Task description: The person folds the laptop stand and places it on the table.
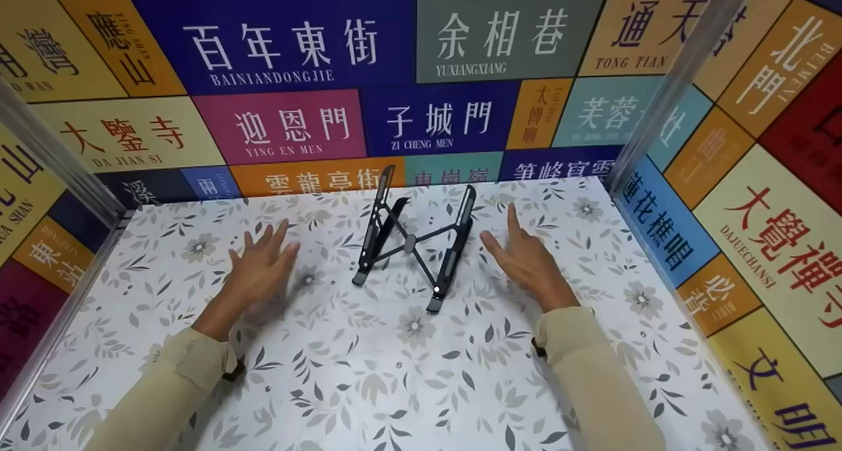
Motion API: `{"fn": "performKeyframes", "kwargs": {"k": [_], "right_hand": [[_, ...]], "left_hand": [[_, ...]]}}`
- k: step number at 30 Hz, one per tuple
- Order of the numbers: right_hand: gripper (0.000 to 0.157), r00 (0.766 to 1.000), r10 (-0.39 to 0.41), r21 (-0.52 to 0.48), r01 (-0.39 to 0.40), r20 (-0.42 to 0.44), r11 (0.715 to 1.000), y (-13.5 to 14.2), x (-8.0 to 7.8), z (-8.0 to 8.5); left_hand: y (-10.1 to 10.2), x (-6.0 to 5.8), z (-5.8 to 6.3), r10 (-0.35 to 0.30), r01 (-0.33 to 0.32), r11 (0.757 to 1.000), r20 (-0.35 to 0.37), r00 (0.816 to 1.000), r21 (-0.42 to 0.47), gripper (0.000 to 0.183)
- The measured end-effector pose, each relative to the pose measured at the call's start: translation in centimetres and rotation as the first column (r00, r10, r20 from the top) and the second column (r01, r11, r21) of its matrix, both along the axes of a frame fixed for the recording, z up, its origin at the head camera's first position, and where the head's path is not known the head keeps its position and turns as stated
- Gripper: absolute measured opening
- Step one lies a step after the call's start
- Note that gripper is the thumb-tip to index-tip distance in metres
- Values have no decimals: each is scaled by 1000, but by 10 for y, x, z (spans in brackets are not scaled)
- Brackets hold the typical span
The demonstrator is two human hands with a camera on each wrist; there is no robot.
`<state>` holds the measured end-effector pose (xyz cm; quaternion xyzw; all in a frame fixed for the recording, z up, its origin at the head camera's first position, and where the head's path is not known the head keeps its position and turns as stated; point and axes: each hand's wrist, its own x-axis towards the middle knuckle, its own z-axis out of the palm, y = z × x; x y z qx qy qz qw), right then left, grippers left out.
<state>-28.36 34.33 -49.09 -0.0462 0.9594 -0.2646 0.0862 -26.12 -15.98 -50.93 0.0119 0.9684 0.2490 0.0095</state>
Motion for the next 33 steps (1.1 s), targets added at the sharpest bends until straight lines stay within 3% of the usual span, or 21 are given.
{"fn": "performKeyframes", "kwargs": {"k": [3,5,7,10,14,17,20,23,27,33], "right_hand": [[87,1000,-6,-40,5,-27,999,-6,2,0],[85,999,-24,-93,21,-28,995,-11,3,0],[84,999,-41,-161,38,-19,986,-17,4,0],[84,997,-66,-322,75,37,944,-27,5,0],[82,988,-75,-499,134,137,856,-37,7,-1],[82,979,-61,-568,163,195,806,-42,7,-2],[84,972,-56,-599,185,228,779,-47,8,-5],[85,966,-71,-618,216,250,756,-52,7,-8],[75,966,-90,-660,233,243,715,-60,6,-17],[52,986,-77,-697,160,149,699,-69,6,-29]], "left_hand": [[13,-4,1,-28,31,987,-24,999,157,81],[23,-7,3,-25,26,957,-8,1000,289,76],[34,-9,6,0,-14,912,35,999,411,72],[51,-13,9,28,-85,827,109,994,556,67],[74,-22,10,-6,-138,659,189,982,739,60],[89,-29,9,-22,-174,564,226,974,807,59],[101,-36,6,-14,-206,547,255,967,811,60],[111,-43,-1,-28,-234,513,289,957,826,58],[119,-50,-14,-68,-180,493,244,967,851,51],[122,-56,-25,-90,-31,521,91,992,853,45]]}}
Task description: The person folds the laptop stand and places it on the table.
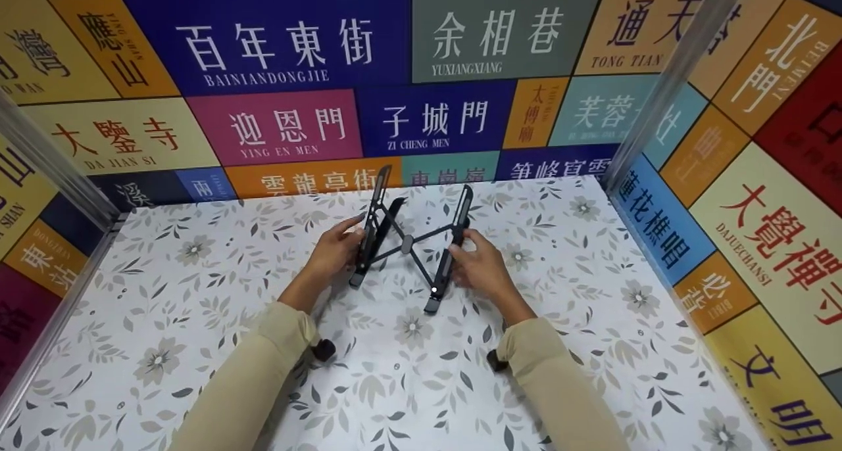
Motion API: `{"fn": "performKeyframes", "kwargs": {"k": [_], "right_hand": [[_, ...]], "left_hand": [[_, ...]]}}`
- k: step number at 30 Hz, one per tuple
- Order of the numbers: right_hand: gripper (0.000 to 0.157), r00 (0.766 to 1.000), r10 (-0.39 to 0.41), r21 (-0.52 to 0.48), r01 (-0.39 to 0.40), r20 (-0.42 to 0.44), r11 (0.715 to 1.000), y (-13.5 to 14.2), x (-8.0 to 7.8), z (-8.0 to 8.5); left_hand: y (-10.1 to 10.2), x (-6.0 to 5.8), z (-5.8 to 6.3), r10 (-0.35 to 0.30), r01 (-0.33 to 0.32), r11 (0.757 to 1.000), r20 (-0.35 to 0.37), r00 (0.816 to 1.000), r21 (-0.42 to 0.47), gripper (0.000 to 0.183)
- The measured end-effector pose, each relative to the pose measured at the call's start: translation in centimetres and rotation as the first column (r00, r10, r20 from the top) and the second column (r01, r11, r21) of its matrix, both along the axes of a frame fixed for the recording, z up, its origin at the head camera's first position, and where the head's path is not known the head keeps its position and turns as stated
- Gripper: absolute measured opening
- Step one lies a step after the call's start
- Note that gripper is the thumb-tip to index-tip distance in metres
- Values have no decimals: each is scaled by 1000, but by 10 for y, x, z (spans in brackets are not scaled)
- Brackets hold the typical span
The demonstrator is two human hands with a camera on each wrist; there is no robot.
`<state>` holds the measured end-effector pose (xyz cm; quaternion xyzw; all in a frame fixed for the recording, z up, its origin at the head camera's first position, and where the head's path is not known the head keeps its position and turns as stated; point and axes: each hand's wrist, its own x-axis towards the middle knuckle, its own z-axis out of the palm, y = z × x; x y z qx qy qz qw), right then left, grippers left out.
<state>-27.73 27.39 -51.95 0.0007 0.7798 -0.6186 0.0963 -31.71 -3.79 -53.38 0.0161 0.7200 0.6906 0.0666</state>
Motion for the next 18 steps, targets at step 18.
{"fn": "performKeyframes", "kwargs": {"k": [18], "right_hand": [[30,991,-47,89,58,-127,994,-11,3,0]], "left_hand": [[-3,-7,11,-195,185,979,124,973,85,55]]}}
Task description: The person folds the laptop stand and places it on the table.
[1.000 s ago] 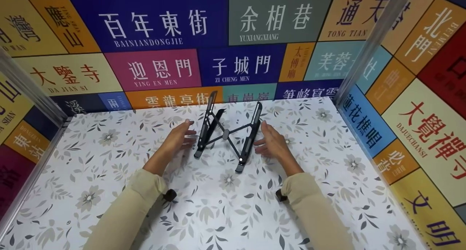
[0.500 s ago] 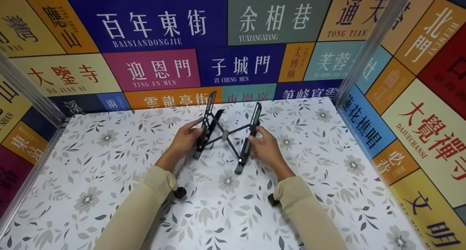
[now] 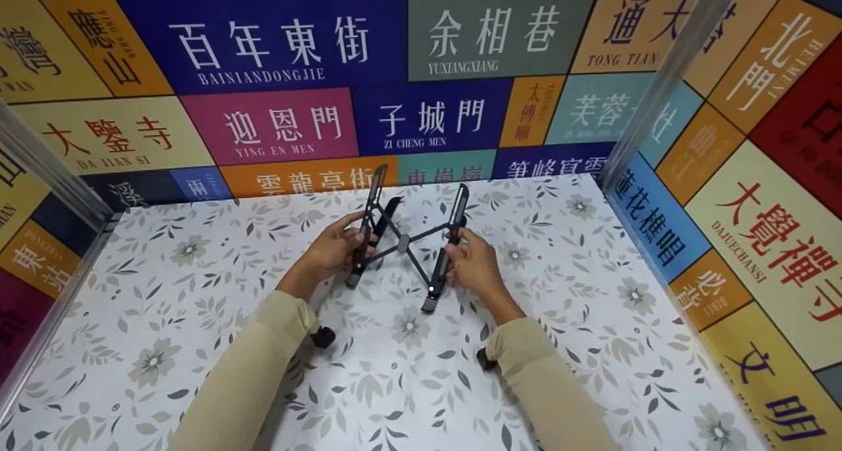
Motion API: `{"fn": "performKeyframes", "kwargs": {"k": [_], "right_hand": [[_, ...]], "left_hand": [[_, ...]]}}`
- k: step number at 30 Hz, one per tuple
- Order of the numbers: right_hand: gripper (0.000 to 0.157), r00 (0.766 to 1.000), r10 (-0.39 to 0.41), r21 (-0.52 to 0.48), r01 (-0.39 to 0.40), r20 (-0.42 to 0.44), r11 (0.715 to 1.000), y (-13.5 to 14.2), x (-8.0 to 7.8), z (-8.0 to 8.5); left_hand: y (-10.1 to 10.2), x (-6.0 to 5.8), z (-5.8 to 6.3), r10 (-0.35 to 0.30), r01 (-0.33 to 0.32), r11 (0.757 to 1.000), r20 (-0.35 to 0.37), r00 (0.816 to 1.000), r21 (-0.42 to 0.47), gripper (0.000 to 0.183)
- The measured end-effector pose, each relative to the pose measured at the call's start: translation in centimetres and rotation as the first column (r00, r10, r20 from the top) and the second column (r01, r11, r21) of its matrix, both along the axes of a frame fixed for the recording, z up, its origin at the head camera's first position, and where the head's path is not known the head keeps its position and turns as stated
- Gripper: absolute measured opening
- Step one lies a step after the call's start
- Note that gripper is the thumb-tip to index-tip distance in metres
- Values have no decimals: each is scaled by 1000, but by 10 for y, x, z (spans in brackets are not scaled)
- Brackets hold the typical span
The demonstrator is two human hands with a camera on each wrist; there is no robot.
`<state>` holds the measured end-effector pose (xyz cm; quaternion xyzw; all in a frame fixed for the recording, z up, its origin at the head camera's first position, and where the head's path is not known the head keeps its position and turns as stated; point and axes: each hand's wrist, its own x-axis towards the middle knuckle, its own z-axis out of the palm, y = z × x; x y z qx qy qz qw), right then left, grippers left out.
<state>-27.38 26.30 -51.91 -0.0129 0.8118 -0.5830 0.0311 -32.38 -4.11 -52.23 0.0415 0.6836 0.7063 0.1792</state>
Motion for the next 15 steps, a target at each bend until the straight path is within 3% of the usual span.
{"fn": "performKeyframes", "kwargs": {"k": [5,10,15], "right_hand": [[28,999,25,65,-23,-25,998,-2,-1,1],[26,997,64,124,-57,-53,991,-4,-2,4],[25,992,119,189,-108,-46,976,-6,-1,8]], "left_hand": [[-6,4,0,-32,32,999,-26,999,-13,58],[-13,12,3,-57,57,998,14,998,21,66],[-24,25,6,-107,106,994,42,993,27,62]]}}
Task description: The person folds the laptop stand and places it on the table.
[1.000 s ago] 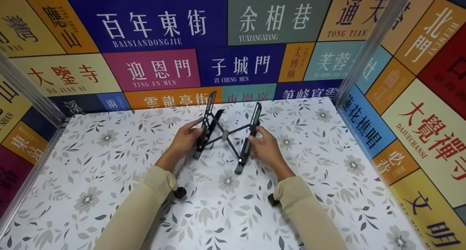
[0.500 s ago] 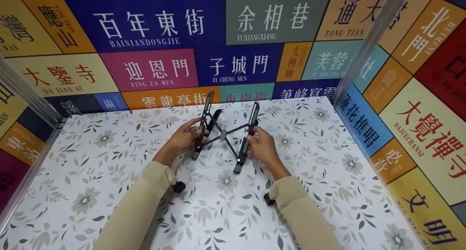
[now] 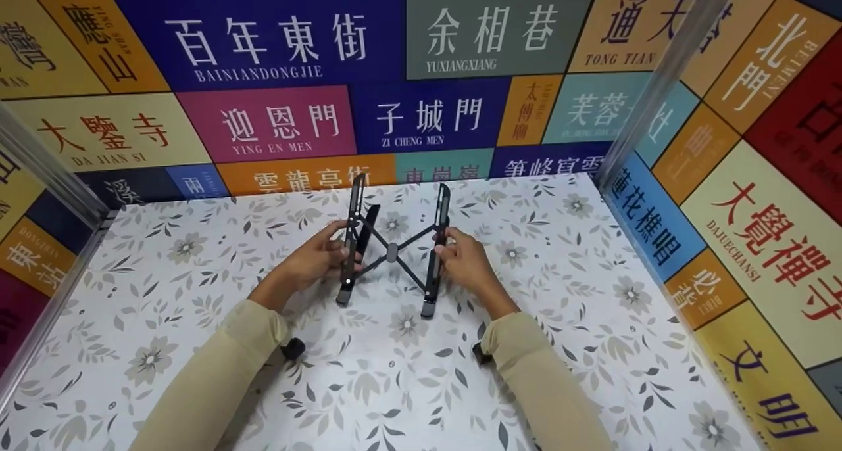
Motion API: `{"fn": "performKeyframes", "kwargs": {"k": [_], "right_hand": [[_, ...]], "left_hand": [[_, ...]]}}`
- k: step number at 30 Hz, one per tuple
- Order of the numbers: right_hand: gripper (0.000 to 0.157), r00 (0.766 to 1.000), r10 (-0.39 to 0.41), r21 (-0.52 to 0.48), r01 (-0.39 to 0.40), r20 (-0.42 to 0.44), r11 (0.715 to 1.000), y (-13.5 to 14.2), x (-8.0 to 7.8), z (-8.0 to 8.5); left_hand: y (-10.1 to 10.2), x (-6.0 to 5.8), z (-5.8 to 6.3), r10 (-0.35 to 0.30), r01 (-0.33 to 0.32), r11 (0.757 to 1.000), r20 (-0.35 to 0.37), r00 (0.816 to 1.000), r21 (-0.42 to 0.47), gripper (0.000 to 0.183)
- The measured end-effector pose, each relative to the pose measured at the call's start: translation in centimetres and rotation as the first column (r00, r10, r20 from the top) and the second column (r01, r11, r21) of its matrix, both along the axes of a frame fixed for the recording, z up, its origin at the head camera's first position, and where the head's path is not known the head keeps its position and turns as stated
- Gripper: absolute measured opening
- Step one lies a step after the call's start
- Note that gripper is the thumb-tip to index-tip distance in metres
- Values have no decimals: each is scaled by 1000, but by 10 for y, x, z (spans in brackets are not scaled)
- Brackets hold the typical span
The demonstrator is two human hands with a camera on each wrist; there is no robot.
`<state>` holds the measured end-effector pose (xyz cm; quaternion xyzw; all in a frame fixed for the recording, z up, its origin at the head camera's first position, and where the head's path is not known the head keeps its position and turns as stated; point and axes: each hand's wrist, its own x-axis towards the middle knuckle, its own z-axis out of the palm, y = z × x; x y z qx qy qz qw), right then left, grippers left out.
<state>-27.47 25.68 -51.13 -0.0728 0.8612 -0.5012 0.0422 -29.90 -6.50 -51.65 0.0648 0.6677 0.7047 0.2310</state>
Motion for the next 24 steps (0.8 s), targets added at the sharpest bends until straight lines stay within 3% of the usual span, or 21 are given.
{"fn": "performKeyframes", "kwargs": {"k": [7,14,18,24], "right_hand": [[26,990,137,96,-138,16,986,-4,0,7],[29,968,249,101,-251,32,963,-6,-4,9],[30,956,291,98,-293,29,951,-6,-7,9],[34,956,294,113,-291,-4,950,-7,-7,7]], "left_hand": [[-15,24,1,-19,19,1000,20,1000,2,60],[-24,46,0,-14,14,999,-9,1000,-32,63],[-26,54,0,-5,-1,995,-56,998,-102,68],[-27,58,2,22,-44,985,-128,992,-169,65]]}}
